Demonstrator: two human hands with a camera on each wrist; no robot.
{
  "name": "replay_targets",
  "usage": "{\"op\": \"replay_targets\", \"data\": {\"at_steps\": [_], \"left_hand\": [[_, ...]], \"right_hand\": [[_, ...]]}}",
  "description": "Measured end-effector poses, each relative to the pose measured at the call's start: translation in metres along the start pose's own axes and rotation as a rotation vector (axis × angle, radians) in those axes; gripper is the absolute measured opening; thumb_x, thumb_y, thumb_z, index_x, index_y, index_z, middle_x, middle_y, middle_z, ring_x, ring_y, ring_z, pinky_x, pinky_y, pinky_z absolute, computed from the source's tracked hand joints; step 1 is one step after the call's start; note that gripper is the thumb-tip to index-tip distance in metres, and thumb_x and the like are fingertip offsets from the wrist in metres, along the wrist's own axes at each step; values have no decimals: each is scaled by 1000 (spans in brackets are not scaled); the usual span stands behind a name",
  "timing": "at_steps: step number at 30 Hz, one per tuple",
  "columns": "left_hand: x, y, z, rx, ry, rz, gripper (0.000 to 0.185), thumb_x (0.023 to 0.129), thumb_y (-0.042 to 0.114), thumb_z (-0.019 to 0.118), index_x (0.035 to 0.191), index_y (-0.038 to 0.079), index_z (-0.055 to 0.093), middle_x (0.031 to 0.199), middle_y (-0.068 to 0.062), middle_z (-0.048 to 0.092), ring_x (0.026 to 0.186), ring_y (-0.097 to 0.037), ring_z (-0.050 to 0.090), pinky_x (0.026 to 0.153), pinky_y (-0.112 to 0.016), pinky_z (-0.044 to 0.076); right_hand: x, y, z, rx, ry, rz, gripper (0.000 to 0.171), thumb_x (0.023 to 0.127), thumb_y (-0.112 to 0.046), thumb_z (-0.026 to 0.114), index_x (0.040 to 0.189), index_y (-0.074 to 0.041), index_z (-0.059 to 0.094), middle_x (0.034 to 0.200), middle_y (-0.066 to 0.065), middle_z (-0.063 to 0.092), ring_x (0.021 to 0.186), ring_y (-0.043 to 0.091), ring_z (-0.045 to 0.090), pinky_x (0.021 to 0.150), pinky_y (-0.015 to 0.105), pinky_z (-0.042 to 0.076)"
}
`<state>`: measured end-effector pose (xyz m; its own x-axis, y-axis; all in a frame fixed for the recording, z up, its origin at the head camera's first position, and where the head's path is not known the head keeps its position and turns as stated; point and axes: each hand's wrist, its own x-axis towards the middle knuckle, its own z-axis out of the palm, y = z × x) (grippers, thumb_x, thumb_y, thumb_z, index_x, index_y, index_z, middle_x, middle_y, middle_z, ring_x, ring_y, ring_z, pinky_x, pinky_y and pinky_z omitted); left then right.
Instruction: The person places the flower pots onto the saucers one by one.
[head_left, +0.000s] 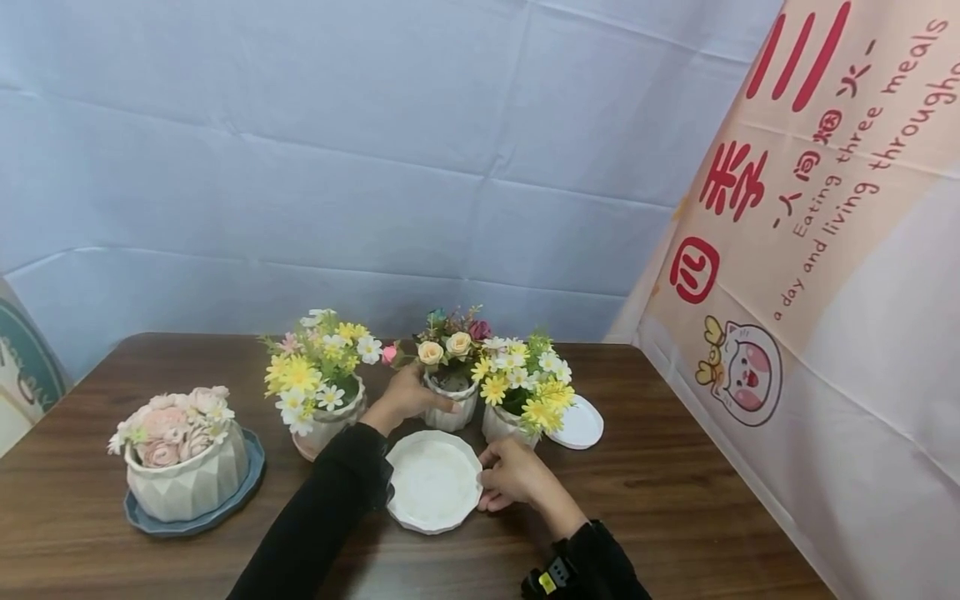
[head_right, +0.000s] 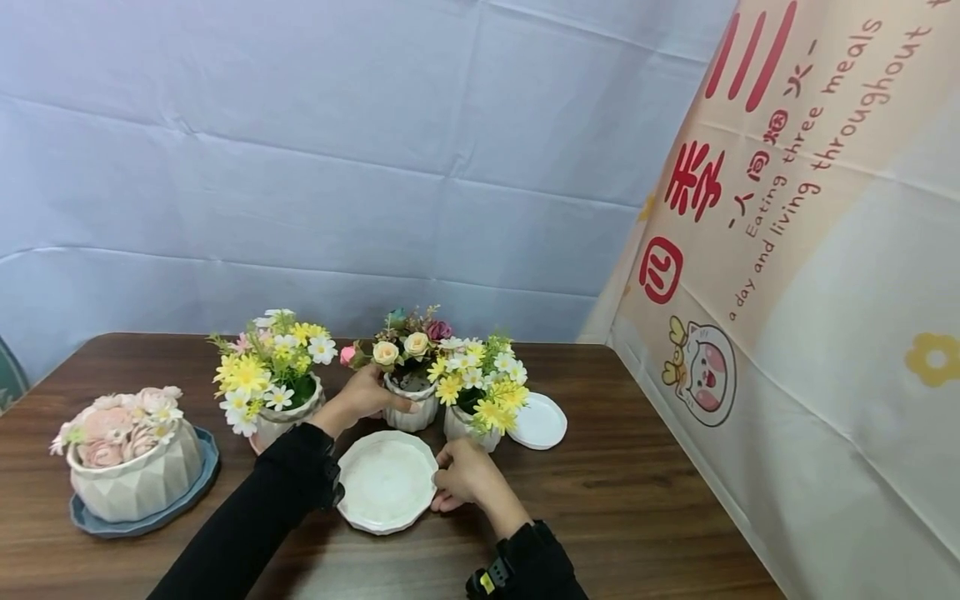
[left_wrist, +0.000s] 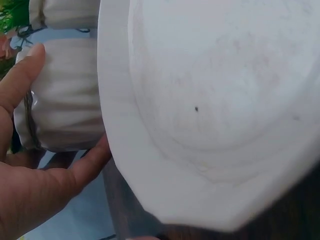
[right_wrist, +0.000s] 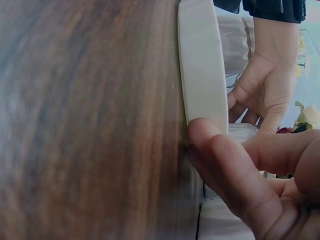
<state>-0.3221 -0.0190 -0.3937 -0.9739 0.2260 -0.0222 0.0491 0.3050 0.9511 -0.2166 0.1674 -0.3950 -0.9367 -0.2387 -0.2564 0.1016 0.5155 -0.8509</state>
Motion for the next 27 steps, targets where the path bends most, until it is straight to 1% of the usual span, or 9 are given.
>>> {"op": "replay_targets", "data": {"at_steps": [4, 6, 8, 11, 14, 18, 20, 22, 27], "left_hand": [[1, -3, -1, 22, 21, 18, 85, 59, 17, 89, 132, 5, 48, 126, -15, 52, 117, -36, 46, 89, -47, 44], [2, -5, -2, 32, 24, 28, 87, 58, 20, 90, 132, 4, 47, 127, -15, 51, 118, -36, 45, 89, -47, 44], [2, -7, -3, 41, 25, 33, 93, 59, 23, 90, 136, 2, 43, 131, -17, 47, 121, -37, 42, 90, -47, 43], [0, -9, -7, 33, 34, 33, 104, 60, 27, 89, 141, -2, 31, 139, -22, 38, 125, -39, 36, 92, -49, 41], [-3, -8, -12, -11, 57, 21, 108, 62, 27, 87, 144, -3, 22, 142, -25, 30, 127, -41, 33, 93, -50, 40], [-7, -5, -14, -87, 87, 28, 111, 62, 24, 87, 145, -2, 17, 143, -26, 26, 127, -40, 32, 97, -49, 36], [-8, -3, -15, -107, 96, 24, 114, 62, 23, 87, 146, -1, 14, 145, -25, 23, 128, -40, 31, 98, -49, 35], [-10, -2, -15, -108, 98, 8, 117, 62, 24, 87, 147, 0, 10, 147, -25, 19, 129, -40, 29, 98, -50, 34], [-12, -3, -15, -99, 96, -48, 120, 63, 26, 86, 147, 1, 5, 149, -24, 13, 132, -40, 23, 99, -52, 33]], "right_hand": [[0, 0, 0, 2, -1, 1, 13, 86, 8, 55, 98, 10, 55, 62, 16, 61, 55, 24, 64, 50, 33, 54], [0, 0, 0, 0, -2, 3, 13, 86, 8, 55, 99, 10, 55, 62, 16, 61, 55, 24, 64, 50, 33, 54], [-1, 0, 0, -3, 0, 5, 14, 86, 8, 55, 99, 11, 55, 61, 16, 61, 55, 24, 64, 50, 33, 54], [-1, -1, 0, -5, -1, 4, 15, 86, 8, 55, 100, 11, 55, 62, 16, 61, 56, 24, 64, 50, 33, 54], [-1, -2, 0, -5, -3, 4, 15, 86, 8, 55, 100, 10, 55, 63, 16, 60, 56, 24, 64, 51, 33, 54], [-1, -3, -1, -11, -1, 8, 14, 86, 8, 55, 99, 10, 55, 63, 16, 60, 56, 24, 64, 51, 32, 54], [-1, -3, -1, -11, -2, 7, 14, 86, 8, 55, 100, 10, 55, 63, 16, 60, 56, 24, 64, 51, 33, 54], [-1, -2, -1, -9, -3, 5, 14, 86, 8, 55, 100, 10, 55, 62, 16, 60, 55, 24, 64, 51, 33, 54], [0, -1, 0, -2, -12, 0, 14, 86, 8, 55, 99, 10, 55, 62, 16, 60, 56, 24, 64, 51, 33, 54]]}}
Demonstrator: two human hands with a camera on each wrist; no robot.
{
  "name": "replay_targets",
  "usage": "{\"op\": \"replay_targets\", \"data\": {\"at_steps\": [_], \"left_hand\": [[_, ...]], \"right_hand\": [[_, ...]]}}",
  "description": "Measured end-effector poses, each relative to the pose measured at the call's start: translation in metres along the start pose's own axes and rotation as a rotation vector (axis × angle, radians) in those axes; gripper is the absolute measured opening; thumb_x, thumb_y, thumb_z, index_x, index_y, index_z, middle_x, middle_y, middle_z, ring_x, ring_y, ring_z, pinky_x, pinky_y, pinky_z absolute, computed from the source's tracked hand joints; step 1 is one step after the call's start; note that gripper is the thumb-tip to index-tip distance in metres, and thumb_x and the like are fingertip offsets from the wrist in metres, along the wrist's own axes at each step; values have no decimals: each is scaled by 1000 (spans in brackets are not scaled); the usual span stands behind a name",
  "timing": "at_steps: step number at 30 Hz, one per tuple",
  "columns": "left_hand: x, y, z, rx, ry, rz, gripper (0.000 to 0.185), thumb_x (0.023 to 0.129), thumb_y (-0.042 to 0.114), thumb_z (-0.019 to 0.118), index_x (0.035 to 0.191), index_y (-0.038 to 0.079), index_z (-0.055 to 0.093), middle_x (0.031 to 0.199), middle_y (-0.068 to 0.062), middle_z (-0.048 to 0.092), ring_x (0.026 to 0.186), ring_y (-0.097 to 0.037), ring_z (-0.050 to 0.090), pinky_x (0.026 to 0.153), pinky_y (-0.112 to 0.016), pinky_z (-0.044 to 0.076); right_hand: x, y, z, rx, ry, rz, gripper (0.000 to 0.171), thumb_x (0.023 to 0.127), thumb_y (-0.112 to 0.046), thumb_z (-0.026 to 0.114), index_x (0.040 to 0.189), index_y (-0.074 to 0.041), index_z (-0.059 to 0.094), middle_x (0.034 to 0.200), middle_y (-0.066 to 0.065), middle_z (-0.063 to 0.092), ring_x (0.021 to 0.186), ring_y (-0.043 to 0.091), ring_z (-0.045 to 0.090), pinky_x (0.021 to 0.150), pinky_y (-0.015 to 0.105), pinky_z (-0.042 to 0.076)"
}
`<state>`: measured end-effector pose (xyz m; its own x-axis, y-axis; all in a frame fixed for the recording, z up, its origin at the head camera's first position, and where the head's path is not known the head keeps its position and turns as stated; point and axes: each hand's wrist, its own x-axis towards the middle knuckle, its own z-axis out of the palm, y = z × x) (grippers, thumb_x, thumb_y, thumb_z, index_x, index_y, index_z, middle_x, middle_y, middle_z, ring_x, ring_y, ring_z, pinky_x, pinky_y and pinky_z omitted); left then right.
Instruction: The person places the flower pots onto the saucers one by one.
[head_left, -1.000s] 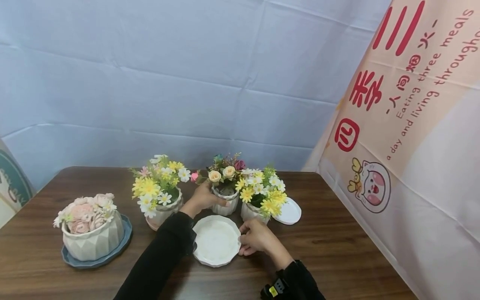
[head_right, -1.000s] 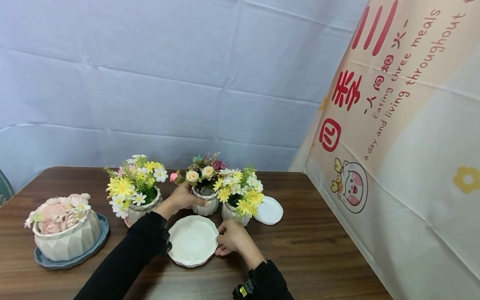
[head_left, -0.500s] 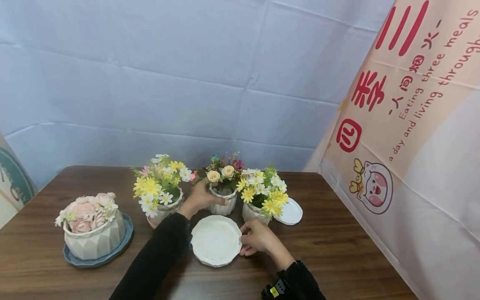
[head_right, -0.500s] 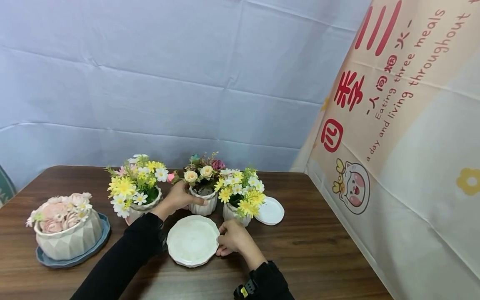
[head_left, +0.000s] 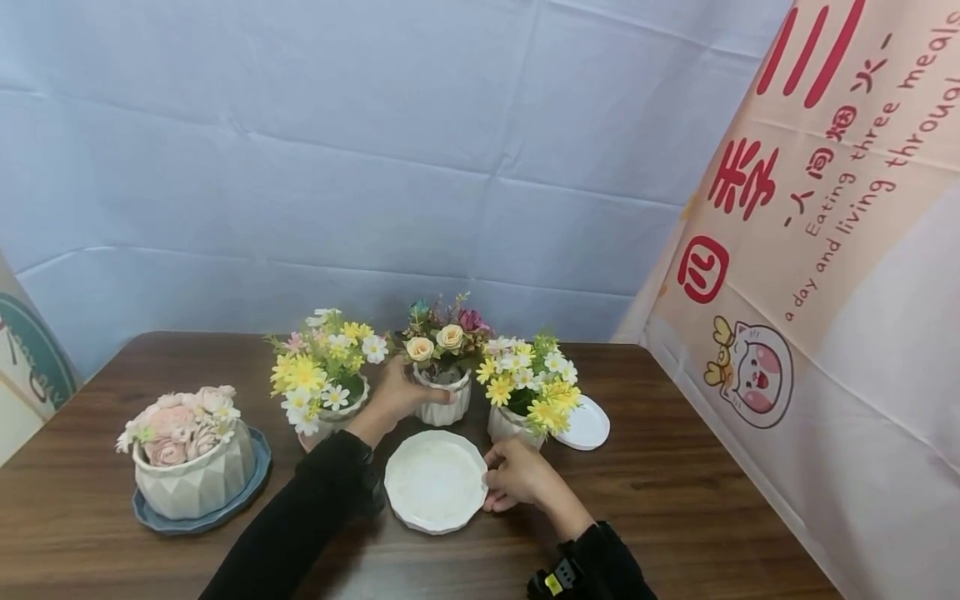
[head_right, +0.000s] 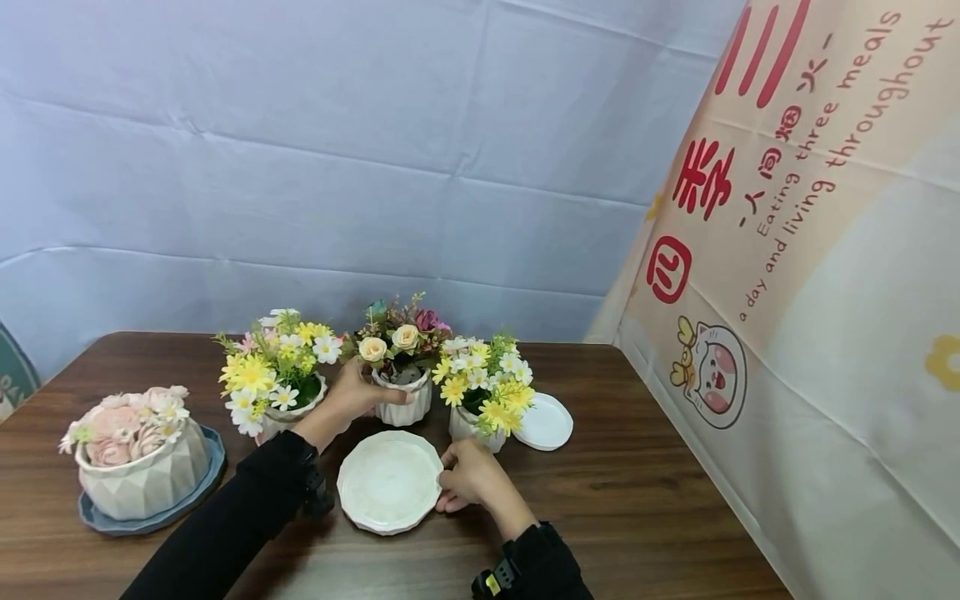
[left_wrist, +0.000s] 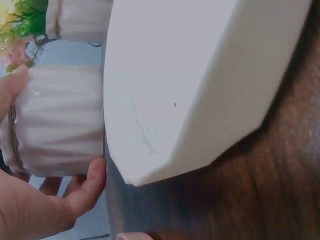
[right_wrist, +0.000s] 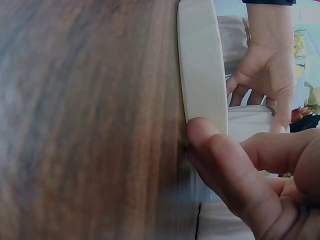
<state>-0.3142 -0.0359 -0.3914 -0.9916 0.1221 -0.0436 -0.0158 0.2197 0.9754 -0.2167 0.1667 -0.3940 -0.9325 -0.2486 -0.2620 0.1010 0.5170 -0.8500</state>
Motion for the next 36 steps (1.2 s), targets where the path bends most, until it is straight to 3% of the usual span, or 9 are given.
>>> {"op": "replay_targets", "data": {"at_steps": [11, 20, 27, 36], "left_hand": [[-8, 4, -3, 5, 5, -5, 119, 64, 25, 86, 148, 3, 4, 149, -24, 11, 130, -42, 25, 97, -53, 35], [-20, 6, 2, 66, 71, -19, 125, 57, 32, 89, 149, 5, 8, 148, -22, 19, 129, -40, 30, 98, -52, 34], [-30, 8, 2, -11, 111, 120, 97, 51, 18, 92, 134, 9, 42, 127, -13, 51, 116, -32, 47, 94, -45, 40], [-47, 3, 3, -123, 61, 208, 89, 47, 5, 91, 127, 13, 51, 120, -6, 58, 112, -27, 52, 97, -41, 37]], "right_hand": [[1, 0, 1, -8, -4, -4, 15, 85, 7, 55, 100, 10, 55, 63, 16, 60, 56, 24, 64, 50, 33, 54], [1, 0, 0, -9, -8, -8, 15, 85, 7, 55, 100, 11, 55, 63, 16, 61, 56, 25, 64, 50, 32, 54], [2, 0, 0, -1, -13, -18, 14, 85, 8, 55, 98, 12, 56, 62, 16, 61, 55, 24, 64, 50, 32, 53], [2, 2, -1, 5, -20, -30, 12, 85, 10, 53, 97, 13, 55, 60, 16, 60, 54, 24, 64, 50, 33, 54]]}}
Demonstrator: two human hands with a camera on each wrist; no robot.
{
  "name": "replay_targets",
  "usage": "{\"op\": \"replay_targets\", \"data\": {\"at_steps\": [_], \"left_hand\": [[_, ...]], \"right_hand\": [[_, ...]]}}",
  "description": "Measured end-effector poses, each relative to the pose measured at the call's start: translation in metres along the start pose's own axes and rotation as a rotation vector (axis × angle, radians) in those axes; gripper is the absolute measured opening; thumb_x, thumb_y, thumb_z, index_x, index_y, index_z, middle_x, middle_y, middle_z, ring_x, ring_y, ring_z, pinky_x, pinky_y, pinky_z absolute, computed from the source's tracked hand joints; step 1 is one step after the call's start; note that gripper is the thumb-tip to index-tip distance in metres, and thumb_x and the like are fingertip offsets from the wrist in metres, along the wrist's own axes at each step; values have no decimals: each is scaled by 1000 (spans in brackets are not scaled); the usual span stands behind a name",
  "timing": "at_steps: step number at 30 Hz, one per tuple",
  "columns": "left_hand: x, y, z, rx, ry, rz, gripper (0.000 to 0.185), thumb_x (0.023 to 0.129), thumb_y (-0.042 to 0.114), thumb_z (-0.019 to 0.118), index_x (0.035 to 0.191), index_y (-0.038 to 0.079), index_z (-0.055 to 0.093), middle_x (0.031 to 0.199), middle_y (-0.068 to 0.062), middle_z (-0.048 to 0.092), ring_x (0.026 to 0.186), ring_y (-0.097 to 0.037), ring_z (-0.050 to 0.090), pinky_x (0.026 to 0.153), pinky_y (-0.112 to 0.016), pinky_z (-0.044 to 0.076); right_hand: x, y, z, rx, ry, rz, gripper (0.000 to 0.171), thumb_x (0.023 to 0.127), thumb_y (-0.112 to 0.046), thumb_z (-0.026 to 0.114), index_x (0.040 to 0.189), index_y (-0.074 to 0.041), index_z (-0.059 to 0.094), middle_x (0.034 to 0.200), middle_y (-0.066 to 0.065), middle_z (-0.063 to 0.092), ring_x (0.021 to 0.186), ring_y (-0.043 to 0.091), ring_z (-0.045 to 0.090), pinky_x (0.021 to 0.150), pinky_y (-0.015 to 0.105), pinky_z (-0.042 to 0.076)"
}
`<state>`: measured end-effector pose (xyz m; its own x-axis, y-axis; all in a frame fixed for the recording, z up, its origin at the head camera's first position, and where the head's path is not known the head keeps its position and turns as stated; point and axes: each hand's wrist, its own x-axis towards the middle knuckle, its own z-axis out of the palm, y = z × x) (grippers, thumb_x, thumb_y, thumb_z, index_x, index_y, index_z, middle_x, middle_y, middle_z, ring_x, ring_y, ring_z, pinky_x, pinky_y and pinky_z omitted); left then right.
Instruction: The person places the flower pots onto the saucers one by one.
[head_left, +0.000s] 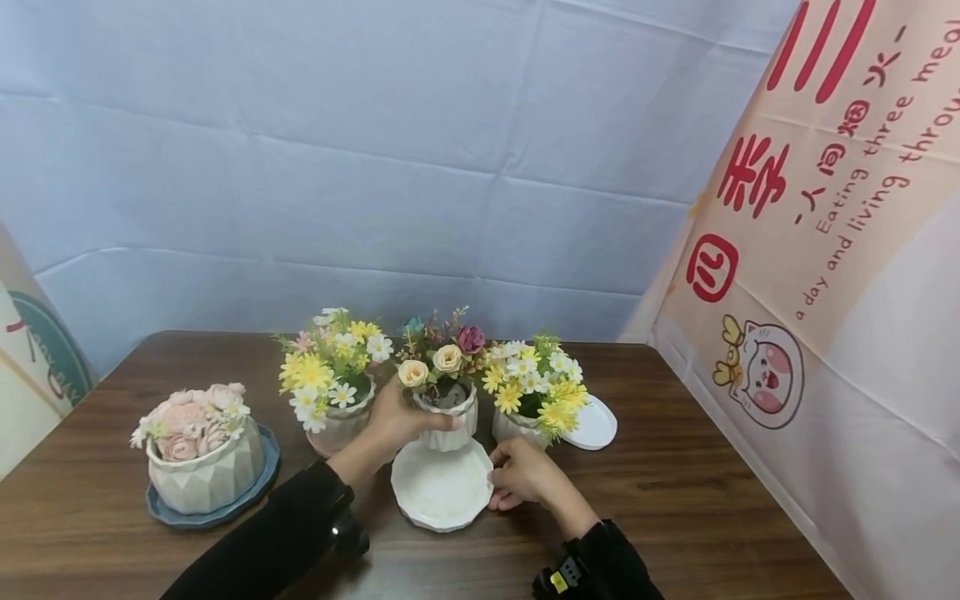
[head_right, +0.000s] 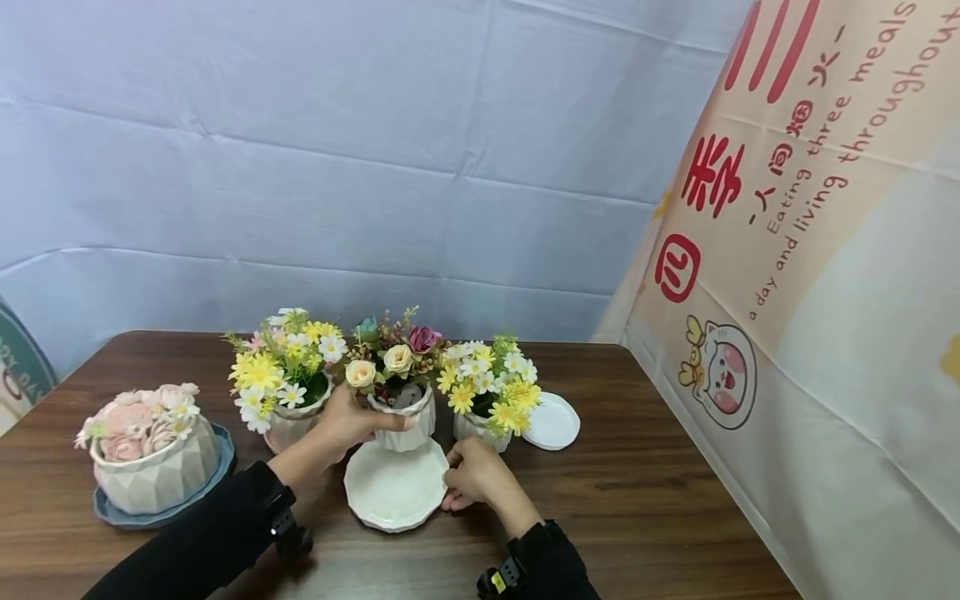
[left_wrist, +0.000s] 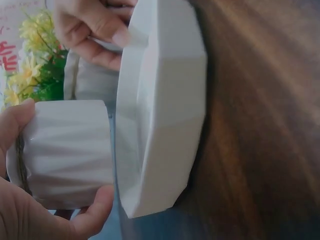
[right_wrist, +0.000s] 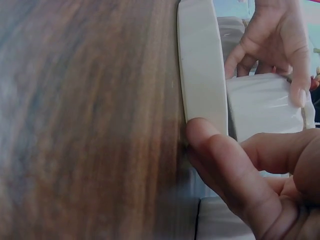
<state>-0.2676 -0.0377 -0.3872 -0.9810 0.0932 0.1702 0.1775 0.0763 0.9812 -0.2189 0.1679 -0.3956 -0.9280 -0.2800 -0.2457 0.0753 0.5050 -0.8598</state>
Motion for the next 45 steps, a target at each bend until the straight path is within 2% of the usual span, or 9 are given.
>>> {"op": "replay_targets", "data": {"at_steps": [7, 14, 22, 26, 37, 45], "left_hand": [[-13, 2, -2, -25, -43, 78, 86, 48, -1, 88, 126, 9, 52, 120, -8, 58, 112, -27, 52, 100, -43, 34], [-26, 1, -3, -41, -53, 98, 79, 49, -1, 89, 121, 5, 56, 116, -9, 61, 108, -26, 55, 98, -41, 37], [-34, 0, -4, 48, -64, 133, 74, 46, 4, 91, 114, 8, 61, 108, -4, 65, 102, -23, 58, 95, -43, 39], [-38, 0, -5, 98, -61, 124, 74, 44, 6, 91, 112, 10, 63, 105, -1, 65, 100, -20, 58, 94, -42, 39], [-53, -2, -7, 103, -133, 152, 77, 45, 10, 92, 115, 9, 60, 109, -2, 64, 101, -19, 58, 93, -41, 40], [-56, -3, -6, 242, -117, 118, 80, 41, 18, 93, 114, 9, 60, 106, -1, 64, 97, -19, 58, 90, -43, 42]], "right_hand": [[-1, -2, -1, 1, -7, 3, 15, 86, 8, 53, 100, 14, 54, 62, 15, 61, 55, 24, 64, 51, 33, 54], [-2, -2, 1, -1, -7, -3, 16, 86, 8, 54, 101, 15, 56, 62, 15, 61, 57, 26, 65, 51, 33, 54], [-1, 0, 0, -3, -2, 1, 19, 86, 7, 54, 103, 15, 56, 63, 15, 61, 56, 24, 64, 51, 32, 54], [-1, 0, 0, -10, 3, 10, 24, 86, 6, 54, 108, 17, 54, 66, 16, 61, 56, 24, 65, 52, 32, 54], [-1, 0, 1, -16, 13, 9, 31, 86, 6, 54, 113, 19, 49, 64, 15, 61, 56, 24, 64, 52, 32, 54], [-3, -1, 1, -37, 14, 4, 29, 86, 5, 55, 112, 17, 50, 64, 14, 61, 57, 24, 64, 52, 32, 54]]}}
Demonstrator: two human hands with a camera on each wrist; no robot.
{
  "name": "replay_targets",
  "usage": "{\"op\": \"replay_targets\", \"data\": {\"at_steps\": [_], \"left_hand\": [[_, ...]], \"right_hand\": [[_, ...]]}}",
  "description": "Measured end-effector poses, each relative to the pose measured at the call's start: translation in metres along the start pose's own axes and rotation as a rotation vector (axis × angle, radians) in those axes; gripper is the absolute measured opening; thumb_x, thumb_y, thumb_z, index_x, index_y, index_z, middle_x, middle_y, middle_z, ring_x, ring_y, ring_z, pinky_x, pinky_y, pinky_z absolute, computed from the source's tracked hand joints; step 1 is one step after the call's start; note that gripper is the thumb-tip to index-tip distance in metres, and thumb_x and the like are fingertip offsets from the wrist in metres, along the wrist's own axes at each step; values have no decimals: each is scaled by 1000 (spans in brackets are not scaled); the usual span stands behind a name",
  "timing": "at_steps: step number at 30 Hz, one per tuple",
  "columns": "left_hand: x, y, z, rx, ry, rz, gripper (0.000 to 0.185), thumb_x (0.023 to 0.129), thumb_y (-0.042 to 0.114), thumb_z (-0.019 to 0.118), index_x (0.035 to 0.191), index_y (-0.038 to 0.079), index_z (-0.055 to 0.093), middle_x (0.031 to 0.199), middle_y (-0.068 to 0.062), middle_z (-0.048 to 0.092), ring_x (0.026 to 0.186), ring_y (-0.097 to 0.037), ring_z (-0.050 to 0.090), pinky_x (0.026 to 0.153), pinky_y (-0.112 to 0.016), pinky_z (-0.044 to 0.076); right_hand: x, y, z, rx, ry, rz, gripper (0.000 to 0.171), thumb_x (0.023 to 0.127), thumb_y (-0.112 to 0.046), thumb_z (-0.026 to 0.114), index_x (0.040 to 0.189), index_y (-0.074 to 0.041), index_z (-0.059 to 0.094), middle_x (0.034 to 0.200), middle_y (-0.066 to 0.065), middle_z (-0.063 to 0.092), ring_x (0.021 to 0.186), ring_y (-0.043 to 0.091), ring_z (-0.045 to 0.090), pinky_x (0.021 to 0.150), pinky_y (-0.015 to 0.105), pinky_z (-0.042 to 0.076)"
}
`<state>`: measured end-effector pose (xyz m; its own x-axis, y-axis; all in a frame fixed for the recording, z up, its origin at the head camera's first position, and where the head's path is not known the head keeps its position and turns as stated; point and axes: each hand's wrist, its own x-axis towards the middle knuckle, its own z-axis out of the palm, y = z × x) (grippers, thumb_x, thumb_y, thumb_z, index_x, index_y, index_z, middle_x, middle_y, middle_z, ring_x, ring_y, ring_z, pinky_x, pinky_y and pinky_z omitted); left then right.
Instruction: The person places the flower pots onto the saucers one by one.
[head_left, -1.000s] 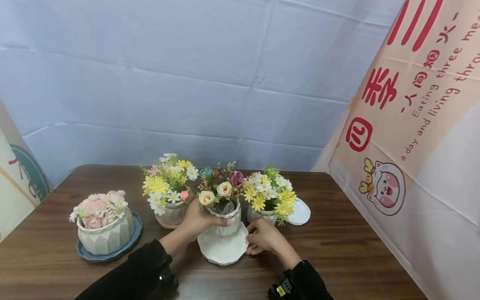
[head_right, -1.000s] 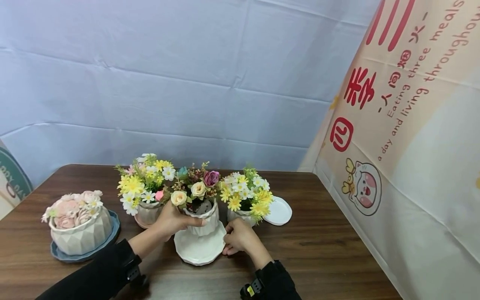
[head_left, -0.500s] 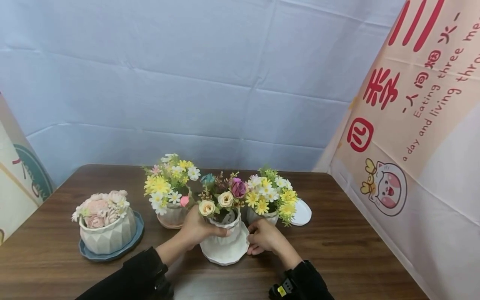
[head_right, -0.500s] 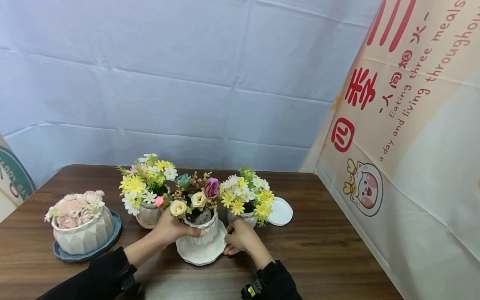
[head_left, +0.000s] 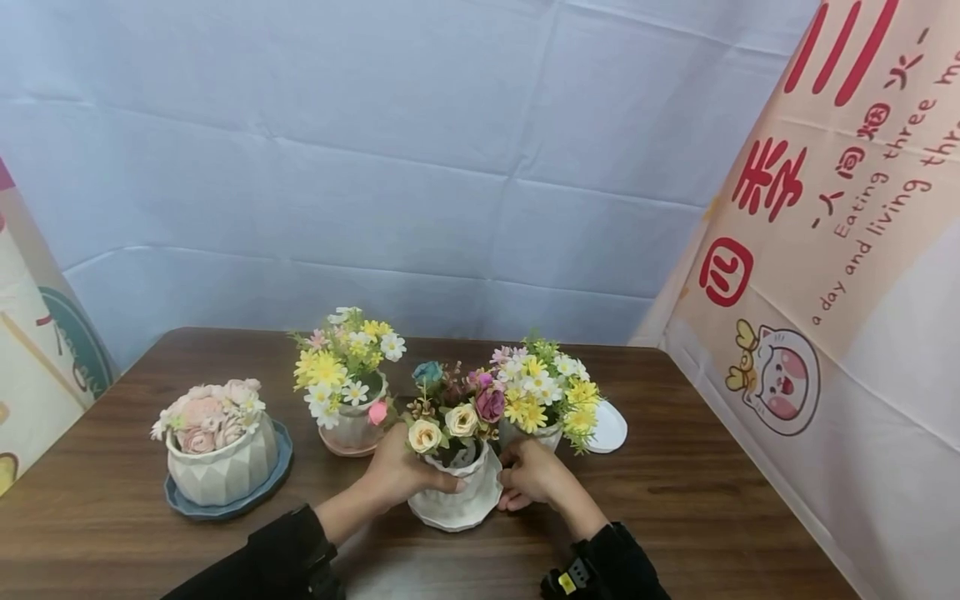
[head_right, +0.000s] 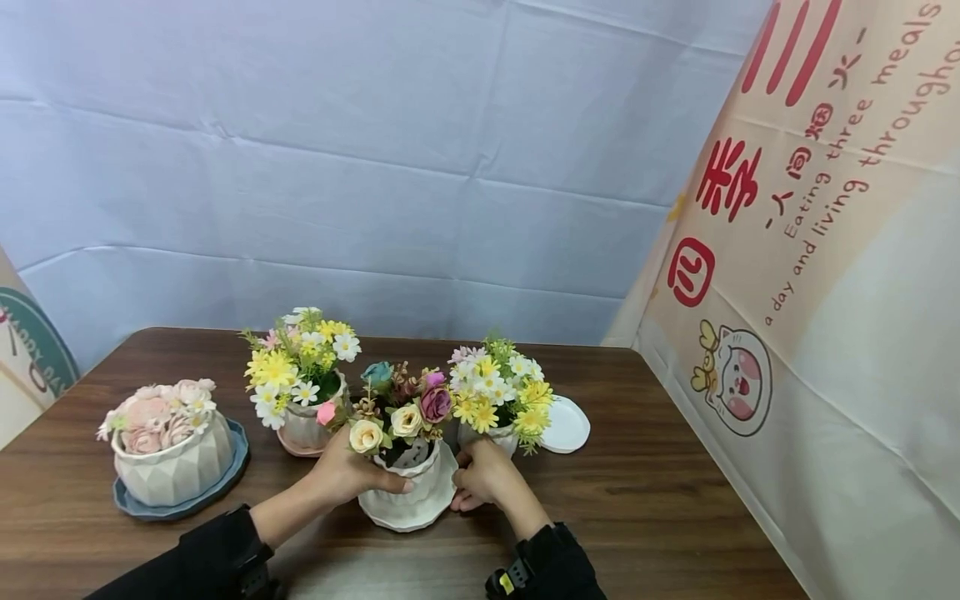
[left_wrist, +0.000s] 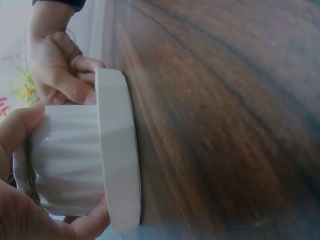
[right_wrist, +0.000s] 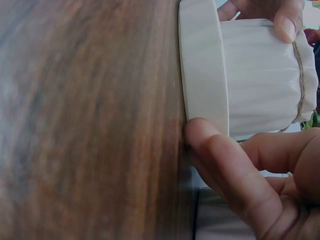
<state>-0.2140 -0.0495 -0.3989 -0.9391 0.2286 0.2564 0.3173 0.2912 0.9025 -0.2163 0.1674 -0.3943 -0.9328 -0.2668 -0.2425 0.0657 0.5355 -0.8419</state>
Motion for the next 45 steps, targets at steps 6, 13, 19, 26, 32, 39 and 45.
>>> {"op": "replay_targets", "data": {"at_steps": [6, 13, 19, 26, 32, 39, 45], "left_hand": [[1, -1, 1, -13, -28, 16, 75, 44, 15, 92, 112, 9, 62, 105, -1, 65, 97, -20, 59, 89, -43, 42], [1, -2, 1, -46, -83, 67, 77, 48, 16, 92, 118, 11, 59, 110, 0, 62, 103, -20, 56, 94, -44, 38], [0, -2, -1, -76, -97, 64, 83, 50, 16, 91, 125, 12, 55, 117, -3, 60, 110, -23, 53, 98, -48, 34], [1, -4, -1, -62, -129, 42, 83, 54, 21, 91, 127, 14, 53, 121, -3, 58, 114, -24, 50, 100, -49, 32], [1, -5, -1, -56, -136, 35, 83, 55, 22, 90, 128, 13, 52, 123, -5, 57, 116, -26, 49, 100, -50, 31], [0, -6, -2, -81, -144, 36, 83, 56, 20, 89, 129, 12, 51, 125, -6, 56, 116, -27, 48, 100, -50, 30], [-1, -6, -4, -65, -143, 25, 84, 56, 20, 89, 130, 12, 51, 124, -7, 56, 116, -28, 49, 100, -51, 31]], "right_hand": [[0, 0, 0, -7, 4, -8, 29, 86, 4, 55, 112, 17, 51, 64, 13, 61, 56, 24, 64, 52, 32, 54], [0, 1, 0, 2, 12, -12, 29, 86, 5, 54, 112, 18, 50, 63, 15, 61, 56, 24, 64, 51, 33, 54], [-1, 0, 0, -8, 10, -10, 30, 86, 5, 54, 112, 18, 50, 64, 15, 60, 56, 24, 64, 51, 33, 54], [-1, 0, 0, -17, 13, -19, 31, 85, 6, 52, 113, 20, 48, 64, 15, 60, 55, 24, 63, 50, 33, 54], [-2, 1, 1, -23, 16, -21, 31, 85, 6, 52, 113, 20, 48, 64, 15, 60, 55, 24, 63, 51, 33, 54], [-1, 1, 3, -11, 20, -18, 31, 85, 7, 52, 113, 20, 48, 64, 15, 60, 54, 24, 63, 50, 33, 54], [2, -1, 5, -32, 27, -5, 34, 84, 6, 51, 114, 20, 48, 64, 14, 60, 54, 24, 63, 49, 33, 53]]}}
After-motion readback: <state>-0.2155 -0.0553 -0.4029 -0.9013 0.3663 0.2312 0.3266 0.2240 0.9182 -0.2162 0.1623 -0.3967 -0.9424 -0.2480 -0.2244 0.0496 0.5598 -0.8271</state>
